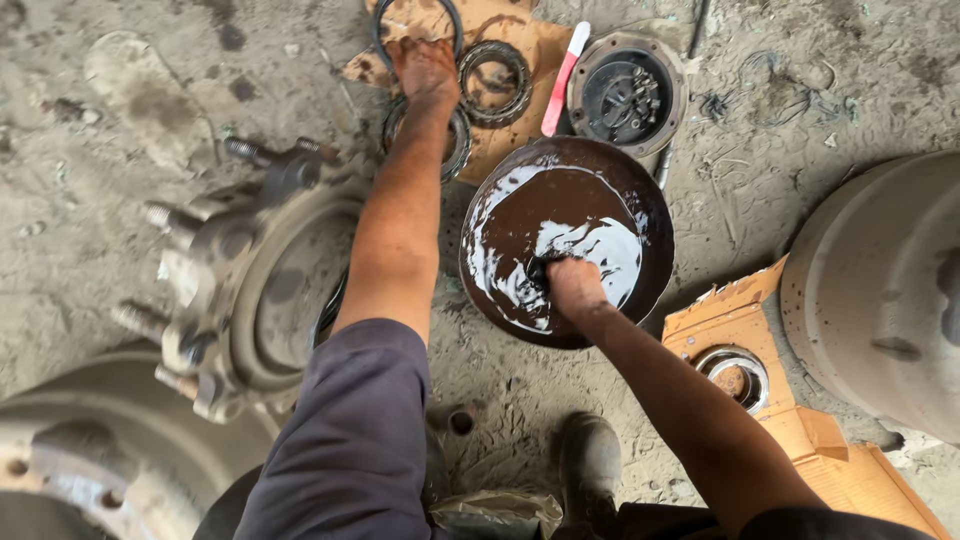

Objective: The person sits on the floor and scrubs several small metal rings and a larger metal housing with a rag and a dark liquid from a pan. They repeatedly dip the rag into the pan and wipe the parts, placing cleaned items on a piece of cardboard.

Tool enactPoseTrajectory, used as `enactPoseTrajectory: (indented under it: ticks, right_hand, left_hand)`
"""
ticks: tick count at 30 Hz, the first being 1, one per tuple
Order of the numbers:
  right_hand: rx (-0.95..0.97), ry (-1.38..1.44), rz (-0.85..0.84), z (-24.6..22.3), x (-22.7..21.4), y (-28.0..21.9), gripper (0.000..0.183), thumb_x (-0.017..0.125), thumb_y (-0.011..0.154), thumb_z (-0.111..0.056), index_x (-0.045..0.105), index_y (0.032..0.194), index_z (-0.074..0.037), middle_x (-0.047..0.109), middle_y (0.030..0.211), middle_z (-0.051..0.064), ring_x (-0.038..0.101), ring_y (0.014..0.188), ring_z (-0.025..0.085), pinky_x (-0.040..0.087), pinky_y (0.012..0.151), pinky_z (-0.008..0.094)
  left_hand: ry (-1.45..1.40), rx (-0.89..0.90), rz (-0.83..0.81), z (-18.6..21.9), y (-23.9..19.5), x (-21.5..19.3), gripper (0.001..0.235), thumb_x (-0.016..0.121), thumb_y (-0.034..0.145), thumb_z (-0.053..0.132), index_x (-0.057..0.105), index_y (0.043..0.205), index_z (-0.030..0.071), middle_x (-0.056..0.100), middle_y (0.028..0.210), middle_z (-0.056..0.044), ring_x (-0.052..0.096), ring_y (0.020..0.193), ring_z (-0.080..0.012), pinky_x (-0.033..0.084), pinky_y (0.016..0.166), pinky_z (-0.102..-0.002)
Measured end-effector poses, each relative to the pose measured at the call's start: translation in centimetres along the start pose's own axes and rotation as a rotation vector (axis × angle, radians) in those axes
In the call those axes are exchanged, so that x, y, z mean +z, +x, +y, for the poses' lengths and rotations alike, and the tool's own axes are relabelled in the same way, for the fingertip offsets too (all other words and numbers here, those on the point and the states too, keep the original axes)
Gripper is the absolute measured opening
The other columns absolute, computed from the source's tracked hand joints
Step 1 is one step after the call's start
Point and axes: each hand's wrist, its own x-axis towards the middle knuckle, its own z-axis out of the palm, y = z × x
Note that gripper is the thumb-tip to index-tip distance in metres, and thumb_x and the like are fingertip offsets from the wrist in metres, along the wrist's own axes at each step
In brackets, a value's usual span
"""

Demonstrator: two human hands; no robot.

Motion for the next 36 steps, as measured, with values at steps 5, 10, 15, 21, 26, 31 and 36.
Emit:
enactPoseTrajectory:
  ticks: [5, 10, 15, 21, 26, 31, 36]
  right_hand:
    - [-0.081, 0.000, -0.033, 0.1, -0.9, 0.1, 0.028, 0.052, 0.102, -0.006, 0.060, 0.129, -0.009, 0.072, 0.087, 0.013, 0.072, 0.067, 0.016, 0.062, 0.061, 0.029]
    - [-0.104, 0.014, 0.103, 0.3, 0.7, 0.1, 0.016, 0.061, 0.097, -0.010, 0.073, 0.107, -0.011, 0.076, 0.093, 0.011, 0.075, 0.083, 0.022, 0.061, 0.074, 0.035]
    - [-0.108, 0.071, 0.205, 0.4, 0.8, 0.9, 0.012, 0.066, 0.092, -0.011, 0.074, 0.100, -0.012, 0.077, 0.091, 0.010, 0.077, 0.085, 0.024, 0.061, 0.076, 0.038]
    - [-0.066, 0.078, 0.317, 0.3, 0.5, 0.4, 0.013, 0.075, 0.082, -0.018, 0.077, 0.093, -0.012, 0.076, 0.090, 0.010, 0.076, 0.086, 0.026, 0.062, 0.077, 0.038]
    - [0.053, 0.308, 0.446, 1.6, 0.2, -1.6, 0.021, 0.078, 0.074, -0.018, 0.078, 0.094, -0.010, 0.076, 0.088, 0.015, 0.076, 0.083, 0.029, 0.062, 0.076, 0.038]
    - [0.097, 0.436, 0.689, 0.5, 1.2, -3.2, 0.021, 0.074, 0.082, -0.017, 0.078, 0.101, -0.011, 0.075, 0.086, 0.016, 0.074, 0.081, 0.034, 0.060, 0.075, 0.043]
    - [0.140, 0.246, 0.379, -0.5, 0.1, -5.6, 0.073, 0.069, 0.084, -0.015, 0.044, 0.152, -0.009, 0.066, 0.123, 0.022, 0.071, 0.105, 0.032, 0.063, 0.076, 0.040]
  left_hand:
    - [-0.067, -0.042, -0.166, 0.3, 1.5, 0.8, 0.032, 0.053, 0.107, 0.033, 0.055, 0.128, 0.008, 0.064, 0.112, -0.009, 0.062, 0.098, -0.0191, 0.051, 0.097, -0.034]
    - [-0.127, -0.058, -0.147, 0.0, 2.1, 1.2, 0.035, 0.048, 0.117, 0.033, 0.062, 0.121, 0.002, 0.067, 0.109, -0.009, 0.063, 0.092, -0.0163, 0.054, 0.089, -0.029]
    - [-0.192, -0.056, 0.143, -3.0, 2.4, -2.9, 0.023, 0.052, 0.111, 0.025, 0.060, 0.114, 0.004, 0.067, 0.098, -0.010, 0.064, 0.083, -0.0183, 0.053, 0.079, -0.033]
    - [-0.507, 0.005, 0.562, -6.3, -5.0, -14.0, 0.010, 0.057, 0.104, 0.015, 0.059, 0.105, 0.006, 0.068, 0.085, -0.010, 0.066, 0.073, -0.0207, 0.051, 0.068, -0.038]
    - [-1.244, 0.096, 0.683, -2.0, -20.1, -23.6, 0.005, 0.054, 0.103, 0.006, 0.057, 0.102, 0.009, 0.070, 0.082, -0.006, 0.072, 0.071, -0.0164, 0.055, 0.063, -0.037]
    - [-1.852, 0.005, 0.270, 2.5, -31.3, -24.6, 0.007, 0.058, 0.104, 0.011, 0.060, 0.099, 0.006, 0.064, 0.079, -0.002, 0.060, 0.069, -0.0105, 0.051, 0.062, -0.029]
    - [-2.381, -0.122, 0.044, 5.4, -35.0, -19.4, 0.017, 0.073, 0.097, 0.019, 0.064, 0.102, 0.006, 0.065, 0.081, 0.000, 0.061, 0.071, -0.0067, 0.050, 0.060, -0.023]
